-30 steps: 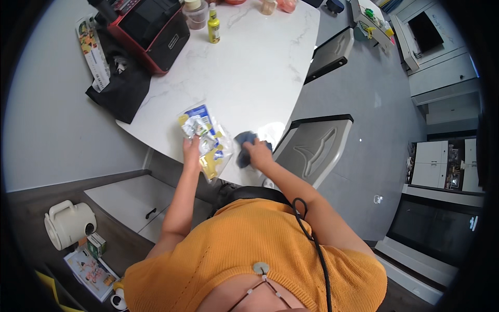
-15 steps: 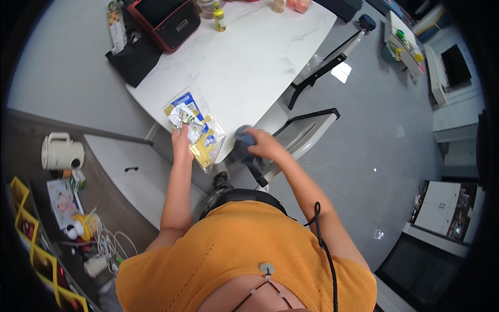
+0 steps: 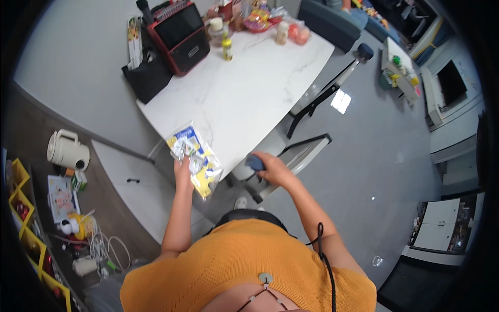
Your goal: The person moves a water jug and a cloth, picks up a small package, walks to a bathroom sink, and washes the cloth by rubbing it with both hands under running water.
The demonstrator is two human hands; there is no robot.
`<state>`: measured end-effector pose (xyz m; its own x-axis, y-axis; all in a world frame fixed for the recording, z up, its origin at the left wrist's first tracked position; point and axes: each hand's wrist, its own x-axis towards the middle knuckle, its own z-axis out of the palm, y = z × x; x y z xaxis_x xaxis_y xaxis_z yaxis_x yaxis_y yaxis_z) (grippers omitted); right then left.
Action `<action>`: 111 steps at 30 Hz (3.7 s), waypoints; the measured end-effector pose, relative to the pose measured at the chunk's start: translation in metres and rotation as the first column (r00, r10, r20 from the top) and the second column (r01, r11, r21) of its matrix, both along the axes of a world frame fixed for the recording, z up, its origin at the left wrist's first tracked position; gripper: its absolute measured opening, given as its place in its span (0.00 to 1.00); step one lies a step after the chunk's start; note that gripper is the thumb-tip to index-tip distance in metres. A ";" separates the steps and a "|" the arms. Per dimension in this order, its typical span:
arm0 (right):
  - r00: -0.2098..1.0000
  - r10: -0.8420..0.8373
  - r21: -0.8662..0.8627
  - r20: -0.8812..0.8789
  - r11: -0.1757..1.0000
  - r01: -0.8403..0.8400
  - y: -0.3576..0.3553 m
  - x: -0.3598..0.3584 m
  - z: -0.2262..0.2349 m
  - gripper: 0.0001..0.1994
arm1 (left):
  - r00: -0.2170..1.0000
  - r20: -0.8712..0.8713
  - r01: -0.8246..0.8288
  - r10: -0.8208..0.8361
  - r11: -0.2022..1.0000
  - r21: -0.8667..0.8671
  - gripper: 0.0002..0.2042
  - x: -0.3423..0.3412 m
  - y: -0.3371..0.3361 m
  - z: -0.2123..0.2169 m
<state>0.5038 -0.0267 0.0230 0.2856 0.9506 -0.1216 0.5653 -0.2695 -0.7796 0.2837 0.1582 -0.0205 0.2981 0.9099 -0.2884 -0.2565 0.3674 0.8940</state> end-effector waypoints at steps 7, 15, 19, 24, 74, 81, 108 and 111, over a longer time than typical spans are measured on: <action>0.988 -0.151 0.293 -0.013 0.945 0.148 0.036 0.011 0.010 0.28 | 0.994 0.097 0.054 -0.051 0.998 -0.025 0.17 0.026 -0.005 0.021; 0.886 -0.371 0.264 -0.279 0.857 0.442 0.001 0.039 0.023 0.20 | 0.982 0.142 0.122 -0.123 0.992 0.015 0.17 0.074 -0.012 0.020; 0.799 -0.421 0.334 -0.429 0.748 0.574 -0.052 0.082 0.029 0.20 | 0.974 0.114 0.193 -0.195 0.981 0.027 0.17 0.122 -0.040 0.043; 0.739 -0.443 0.422 -0.507 0.621 0.661 -0.152 0.141 0.042 0.19 | 0.951 0.128 0.281 -0.283 0.959 0.033 0.17 0.205 -0.107 0.083; -0.034 -0.334 0.051 -0.942 -0.244 0.968 -0.643 0.984 -0.027 0.20 | 0.534 0.148 0.840 -0.832 0.503 -0.202 0.13 1.264 -0.484 0.026; 0.069 -0.317 0.074 -0.946 -0.005 0.997 -0.600 1.173 -0.001 0.21 | 0.691 0.106 0.713 -0.715 0.650 -0.262 0.13 1.372 -0.461 0.027; -0.145 -0.145 -0.145 -0.979 -0.010 0.989 -0.531 1.696 -0.075 0.23 | 0.490 0.053 0.799 -0.870 0.424 -0.427 0.13 1.959 -0.434 -0.082; -0.173 -0.153 -0.179 -0.973 0.024 0.984 -0.530 1.758 -0.085 0.24 | 0.469 -0.019 0.790 -0.883 0.430 -0.437 0.14 2.016 -0.436 -0.102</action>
<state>2.2618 -0.5571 -0.0622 0.8793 0.0993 -0.4658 -0.4026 0.6776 -0.6155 2.2993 -0.2776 -0.1222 0.7452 0.0729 -0.6628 0.5222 0.5544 0.6481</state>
